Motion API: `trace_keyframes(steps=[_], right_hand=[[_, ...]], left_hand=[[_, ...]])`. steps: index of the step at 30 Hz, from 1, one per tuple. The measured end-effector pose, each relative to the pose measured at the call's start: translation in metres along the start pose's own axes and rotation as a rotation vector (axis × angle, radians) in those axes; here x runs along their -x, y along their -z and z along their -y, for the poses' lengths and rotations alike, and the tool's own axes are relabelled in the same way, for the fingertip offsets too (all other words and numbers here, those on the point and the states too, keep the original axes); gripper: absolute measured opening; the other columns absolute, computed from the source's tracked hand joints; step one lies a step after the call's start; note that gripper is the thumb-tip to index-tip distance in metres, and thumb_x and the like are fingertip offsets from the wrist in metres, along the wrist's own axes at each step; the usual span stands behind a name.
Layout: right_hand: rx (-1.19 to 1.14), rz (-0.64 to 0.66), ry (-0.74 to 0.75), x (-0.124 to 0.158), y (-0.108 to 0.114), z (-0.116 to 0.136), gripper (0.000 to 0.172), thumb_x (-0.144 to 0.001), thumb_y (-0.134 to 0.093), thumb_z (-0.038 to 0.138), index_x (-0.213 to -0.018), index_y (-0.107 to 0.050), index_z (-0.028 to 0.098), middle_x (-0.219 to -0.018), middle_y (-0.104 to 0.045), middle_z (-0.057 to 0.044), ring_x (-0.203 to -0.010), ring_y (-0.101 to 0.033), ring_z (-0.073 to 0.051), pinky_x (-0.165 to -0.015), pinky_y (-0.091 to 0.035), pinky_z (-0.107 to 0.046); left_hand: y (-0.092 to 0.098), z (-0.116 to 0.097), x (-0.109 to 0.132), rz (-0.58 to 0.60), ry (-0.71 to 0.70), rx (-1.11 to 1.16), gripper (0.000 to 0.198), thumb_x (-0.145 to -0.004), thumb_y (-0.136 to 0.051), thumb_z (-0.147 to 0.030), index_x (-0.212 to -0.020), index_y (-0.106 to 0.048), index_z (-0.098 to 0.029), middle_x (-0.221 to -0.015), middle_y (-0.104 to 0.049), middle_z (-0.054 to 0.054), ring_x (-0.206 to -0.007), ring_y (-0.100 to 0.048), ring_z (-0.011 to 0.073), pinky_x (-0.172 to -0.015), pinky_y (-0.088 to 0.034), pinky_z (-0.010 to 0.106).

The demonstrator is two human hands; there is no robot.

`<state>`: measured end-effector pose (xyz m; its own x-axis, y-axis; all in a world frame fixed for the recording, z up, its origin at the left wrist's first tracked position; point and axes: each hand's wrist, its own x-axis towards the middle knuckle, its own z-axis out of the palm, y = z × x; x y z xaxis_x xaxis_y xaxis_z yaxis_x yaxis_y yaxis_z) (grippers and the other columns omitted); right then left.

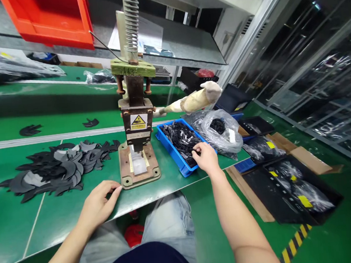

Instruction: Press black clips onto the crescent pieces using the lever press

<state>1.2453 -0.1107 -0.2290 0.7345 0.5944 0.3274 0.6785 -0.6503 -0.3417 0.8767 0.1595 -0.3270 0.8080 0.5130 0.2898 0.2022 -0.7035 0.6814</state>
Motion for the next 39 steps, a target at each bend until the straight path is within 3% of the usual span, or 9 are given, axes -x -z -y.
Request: trace_keyframes(steps=[8,13,17,21,24,35,39], right_hand=[[-0.223,-0.140,0.005,0.001,0.006,0.010,0.014,-0.090,-0.062,0.033,-0.098,-0.066,0.022,-0.083,-0.066,-0.002,-0.081,-0.060,-0.019,-0.084,-0.050,-0.036],[-0.434,-0.242,0.074,0.031,0.006,0.040,0.021,-0.096,-0.061,0.038,-0.108,-0.064,0.021,-0.092,-0.072,-0.004,-0.078,-0.066,-0.017,-0.078,-0.058,-0.035],[-0.583,-0.150,0.244,0.066,-0.009,0.079,0.013,-0.095,-0.067,0.033,-0.104,-0.069,0.024,-0.097,-0.077,-0.005,-0.090,-0.074,-0.020,-0.084,-0.062,-0.038],[-0.720,-0.047,0.503,0.088,-0.023,0.111,0.017,-0.094,-0.070,0.022,-0.110,-0.071,0.027,-0.102,-0.081,-0.005,-0.097,-0.076,-0.022,-0.088,-0.064,-0.043],[-0.755,0.012,0.598,0.093,-0.028,0.125,0.022,-0.094,-0.069,0.019,-0.115,-0.070,0.028,-0.104,-0.082,-0.006,-0.098,-0.077,-0.023,-0.088,-0.065,-0.046],[-0.795,0.073,0.650,0.095,-0.037,0.134,0.022,-0.095,-0.068,0.018,-0.115,-0.069,0.027,-0.104,-0.082,-0.005,-0.095,-0.077,-0.021,-0.085,-0.065,-0.043],[-0.809,0.070,0.668,0.096,-0.040,0.135,0.027,-0.094,-0.069,0.015,-0.118,-0.069,0.027,-0.104,-0.081,-0.004,-0.096,-0.076,-0.020,-0.086,-0.064,-0.041]], left_hand=[[0.001,-0.002,0.001,0.000,0.011,0.007,0.030,-0.104,-0.058,-0.050,-0.101,-0.076,-0.027,-0.110,-0.078,0.006,-0.104,-0.071,0.0243,-0.094,-0.056,0.037],[0.005,-0.010,-0.001,-0.139,-0.014,0.077,0.022,-0.102,-0.062,-0.043,-0.102,-0.075,-0.025,-0.110,-0.077,0.006,-0.104,-0.072,0.0234,-0.095,-0.057,0.037],[0.015,-0.044,-0.006,-0.207,-0.132,0.140,0.014,-0.101,-0.065,-0.034,-0.108,-0.073,-0.024,-0.109,-0.076,0.008,-0.108,-0.071,0.0240,-0.097,-0.058,0.039],[0.021,-0.085,-0.012,-0.138,-0.277,0.199,0.017,-0.100,-0.068,-0.026,-0.116,-0.070,-0.025,-0.114,-0.076,0.009,-0.111,-0.071,0.0240,-0.098,-0.059,0.040],[0.020,-0.102,-0.013,-0.089,-0.316,0.225,0.022,-0.099,-0.069,-0.024,-0.121,-0.068,-0.025,-0.116,-0.075,0.010,-0.111,-0.071,0.0237,-0.098,-0.060,0.042],[0.017,-0.107,-0.012,-0.066,-0.348,0.217,0.032,-0.097,-0.074,-0.026,-0.127,-0.063,-0.026,-0.119,-0.075,0.010,-0.111,-0.071,0.0243,-0.097,-0.059,0.042],[0.016,-0.108,-0.016,-0.051,-0.345,0.197,0.030,-0.097,-0.074,-0.026,-0.125,-0.063,-0.025,-0.112,-0.077,0.008,-0.102,-0.073,0.0223,-0.093,-0.058,0.041]])
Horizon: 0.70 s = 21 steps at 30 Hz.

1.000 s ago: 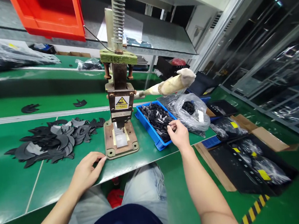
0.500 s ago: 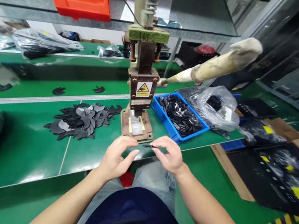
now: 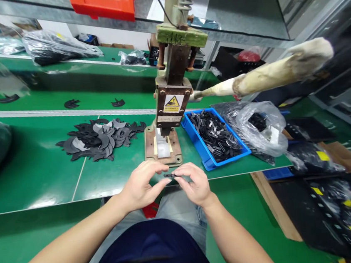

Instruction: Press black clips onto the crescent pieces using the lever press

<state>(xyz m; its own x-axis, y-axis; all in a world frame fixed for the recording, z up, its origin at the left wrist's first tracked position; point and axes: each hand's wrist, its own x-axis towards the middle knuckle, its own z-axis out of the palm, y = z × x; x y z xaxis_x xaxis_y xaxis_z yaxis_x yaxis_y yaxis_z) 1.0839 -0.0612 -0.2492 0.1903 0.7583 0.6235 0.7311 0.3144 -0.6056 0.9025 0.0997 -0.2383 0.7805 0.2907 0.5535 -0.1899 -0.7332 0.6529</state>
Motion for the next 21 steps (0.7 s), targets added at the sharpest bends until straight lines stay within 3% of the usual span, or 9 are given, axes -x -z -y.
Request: trace_keyframes(steps=[12,16,18,19,21], right_hand=[[0.014,0.040,-0.024,-0.002,-0.005,-0.004,0.025,-0.094,-0.070,0.013,-0.115,-0.070,0.026,-0.101,-0.080,-0.003,-0.093,-0.074,-0.018,-0.085,-0.061,-0.038],[0.039,0.073,-0.014,-0.009,0.001,-0.005,0.026,-0.095,-0.070,0.016,-0.118,-0.070,0.026,-0.106,-0.080,-0.005,-0.097,-0.074,-0.020,-0.087,-0.062,-0.040],[0.052,0.020,-0.009,-0.019,0.015,-0.008,0.017,-0.096,-0.069,0.018,-0.111,-0.073,0.025,-0.104,-0.080,-0.006,-0.098,-0.075,-0.021,-0.089,-0.062,-0.042],[0.053,-0.046,-0.007,-0.027,0.024,-0.009,0.011,-0.098,-0.066,0.020,-0.103,-0.074,0.025,-0.098,-0.079,-0.005,-0.097,-0.075,-0.022,-0.088,-0.061,-0.043],[0.037,-0.251,0.009,-0.051,0.046,-0.010,0.017,-0.102,-0.061,0.028,-0.090,-0.073,0.024,-0.087,-0.075,-0.005,-0.092,-0.075,-0.022,-0.086,-0.061,-0.043]], left_hand=[[0.003,0.000,-0.002,-0.025,-0.048,-0.048,0.024,-0.099,-0.073,-0.026,-0.121,-0.064,-0.024,-0.102,-0.078,0.005,-0.090,-0.072,0.0200,-0.086,-0.054,0.038],[0.006,0.011,-0.002,-0.013,-0.072,-0.081,0.016,-0.101,-0.071,-0.024,-0.117,-0.069,-0.025,-0.101,-0.079,0.004,-0.092,-0.073,0.0197,-0.085,-0.053,0.037],[0.008,0.026,-0.005,-0.037,-0.025,-0.078,0.010,-0.101,-0.069,-0.025,-0.111,-0.073,-0.025,-0.102,-0.079,0.003,-0.095,-0.073,0.0193,-0.088,-0.054,0.036],[0.010,0.036,-0.008,-0.061,0.008,-0.077,0.009,-0.102,-0.069,-0.026,-0.109,-0.074,-0.025,-0.104,-0.080,0.003,-0.097,-0.073,0.0191,-0.091,-0.055,0.036],[0.012,0.058,-0.017,-0.108,0.068,-0.097,0.010,-0.103,-0.066,-0.028,-0.106,-0.075,-0.024,-0.106,-0.080,0.004,-0.100,-0.073,0.0192,-0.094,-0.056,0.036]])
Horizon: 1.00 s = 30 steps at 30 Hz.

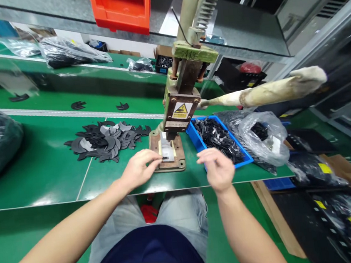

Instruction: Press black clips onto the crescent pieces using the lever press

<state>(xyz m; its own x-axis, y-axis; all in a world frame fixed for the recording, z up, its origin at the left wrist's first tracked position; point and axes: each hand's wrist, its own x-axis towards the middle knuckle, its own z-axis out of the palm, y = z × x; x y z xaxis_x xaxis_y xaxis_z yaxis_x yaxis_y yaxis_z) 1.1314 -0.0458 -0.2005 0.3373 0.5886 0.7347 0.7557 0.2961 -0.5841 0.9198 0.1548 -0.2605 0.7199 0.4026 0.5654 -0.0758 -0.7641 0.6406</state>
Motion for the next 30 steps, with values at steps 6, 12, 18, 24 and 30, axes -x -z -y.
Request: trace_keyframes(steps=[6,12,18,24,30], right_hand=[[-0.289,-0.343,0.217,-0.119,0.030,0.023,0.050,-0.104,-0.050,0.059,-0.127,-0.063,0.016,-0.115,-0.070,-0.007,-0.113,-0.074,-0.020,-0.097,-0.058,-0.039],[-0.222,-0.146,0.228,-0.167,0.023,0.062,0.032,-0.099,-0.057,0.048,-0.097,-0.062,0.016,-0.085,-0.063,0.010,-0.084,-0.070,-0.004,-0.089,-0.055,-0.030],[-0.168,-0.281,0.251,-0.123,0.010,0.061,0.037,-0.095,-0.072,0.042,-0.070,-0.054,0.022,-0.070,-0.056,0.005,-0.080,-0.069,-0.014,-0.102,-0.062,-0.050],[0.002,-0.211,0.249,-0.041,0.002,0.037,0.028,-0.094,-0.067,0.031,-0.068,-0.060,0.023,-0.073,-0.065,0.002,-0.096,-0.073,-0.023,-0.118,-0.049,-0.062],[0.038,-0.301,0.239,-0.014,-0.011,0.017,0.027,-0.095,-0.066,0.036,-0.071,-0.060,0.025,-0.075,-0.067,0.001,-0.102,-0.072,-0.026,-0.111,-0.051,-0.065]], left_hand=[[-0.009,0.050,-0.041,0.058,0.042,-0.236,0.021,-0.105,-0.058,-0.029,-0.108,-0.078,-0.023,-0.112,-0.080,0.007,-0.107,-0.073,0.0236,-0.101,-0.056,0.039],[-0.019,0.050,-0.058,0.287,-0.028,-0.473,0.032,-0.103,-0.052,-0.020,-0.118,-0.079,-0.024,-0.116,-0.077,0.010,-0.109,-0.070,0.0274,-0.097,-0.054,0.043],[-0.017,0.044,-0.065,0.380,-0.070,-0.519,0.036,-0.103,-0.049,-0.018,-0.122,-0.079,-0.024,-0.117,-0.074,0.013,-0.108,-0.067,0.0283,-0.094,-0.053,0.045],[-0.020,0.045,-0.061,0.347,-0.066,-0.501,0.033,-0.106,-0.047,-0.020,-0.118,-0.078,-0.022,-0.115,-0.075,0.011,-0.107,-0.066,0.0278,-0.093,-0.052,0.044],[-0.009,0.060,-0.064,0.310,0.008,-0.436,0.030,-0.105,-0.050,-0.026,-0.118,-0.076,-0.023,-0.115,-0.076,0.011,-0.108,-0.068,0.0277,-0.098,-0.054,0.045]])
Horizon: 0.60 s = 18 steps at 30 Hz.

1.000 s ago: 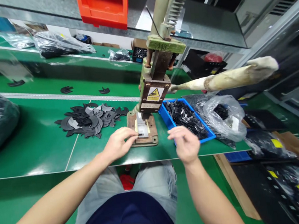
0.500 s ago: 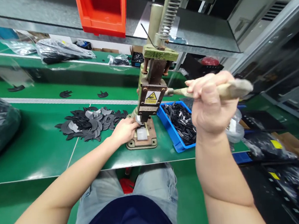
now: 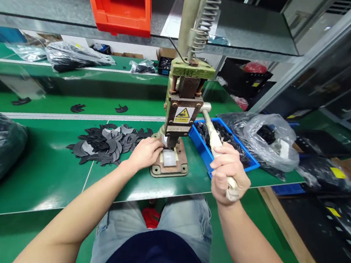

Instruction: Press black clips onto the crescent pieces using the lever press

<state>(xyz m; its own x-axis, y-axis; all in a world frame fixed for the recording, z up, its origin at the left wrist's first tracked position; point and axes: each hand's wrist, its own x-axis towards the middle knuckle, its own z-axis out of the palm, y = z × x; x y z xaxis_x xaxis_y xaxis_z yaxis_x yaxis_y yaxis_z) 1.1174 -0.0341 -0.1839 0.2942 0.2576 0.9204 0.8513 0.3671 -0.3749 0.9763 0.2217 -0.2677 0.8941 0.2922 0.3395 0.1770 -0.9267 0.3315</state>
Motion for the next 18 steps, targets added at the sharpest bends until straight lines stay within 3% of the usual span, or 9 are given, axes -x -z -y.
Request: trace_keyframes(steps=[5,9,14,18], right_hand=[[-0.045,-0.114,0.005,0.000,-0.012,0.000,0.033,-0.096,-0.065,0.040,-0.068,-0.057,0.024,-0.070,-0.063,0.001,-0.094,-0.071,-0.025,-0.104,-0.053,-0.063],[-0.061,-0.171,0.013,0.000,-0.018,-0.002,0.033,-0.096,-0.064,0.040,-0.068,-0.056,0.025,-0.067,-0.060,0.002,-0.090,-0.070,-0.024,-0.101,-0.054,-0.061],[-0.048,-0.206,0.012,0.001,-0.020,-0.005,0.033,-0.095,-0.065,0.044,-0.068,-0.056,0.028,-0.063,-0.057,0.001,-0.087,-0.070,-0.026,-0.100,-0.055,-0.065],[-0.044,-0.212,0.013,0.001,-0.021,-0.005,0.033,-0.095,-0.066,0.045,-0.068,-0.056,0.029,-0.062,-0.055,0.002,-0.087,-0.070,-0.025,-0.100,-0.057,-0.065]], left_hand=[[0.026,0.062,-0.015,0.034,0.220,-0.097,0.034,-0.102,-0.052,-0.032,-0.123,-0.076,-0.022,-0.125,-0.078,0.010,-0.120,-0.067,0.0295,-0.109,-0.051,0.045],[0.037,0.098,-0.037,0.155,0.344,-0.254,0.040,-0.100,-0.056,-0.039,-0.130,-0.074,-0.020,-0.132,-0.076,0.013,-0.129,-0.064,0.0331,-0.110,-0.050,0.044],[0.023,0.094,-0.066,0.325,0.376,-0.262,0.052,-0.091,-0.067,-0.057,-0.128,-0.073,-0.021,-0.130,-0.076,0.017,-0.131,-0.063,0.0381,-0.110,-0.048,0.047],[0.012,0.090,-0.079,0.378,0.423,-0.201,0.050,-0.085,-0.073,-0.056,-0.120,-0.073,-0.020,-0.127,-0.077,0.020,-0.133,-0.062,0.0411,-0.111,-0.047,0.050]])
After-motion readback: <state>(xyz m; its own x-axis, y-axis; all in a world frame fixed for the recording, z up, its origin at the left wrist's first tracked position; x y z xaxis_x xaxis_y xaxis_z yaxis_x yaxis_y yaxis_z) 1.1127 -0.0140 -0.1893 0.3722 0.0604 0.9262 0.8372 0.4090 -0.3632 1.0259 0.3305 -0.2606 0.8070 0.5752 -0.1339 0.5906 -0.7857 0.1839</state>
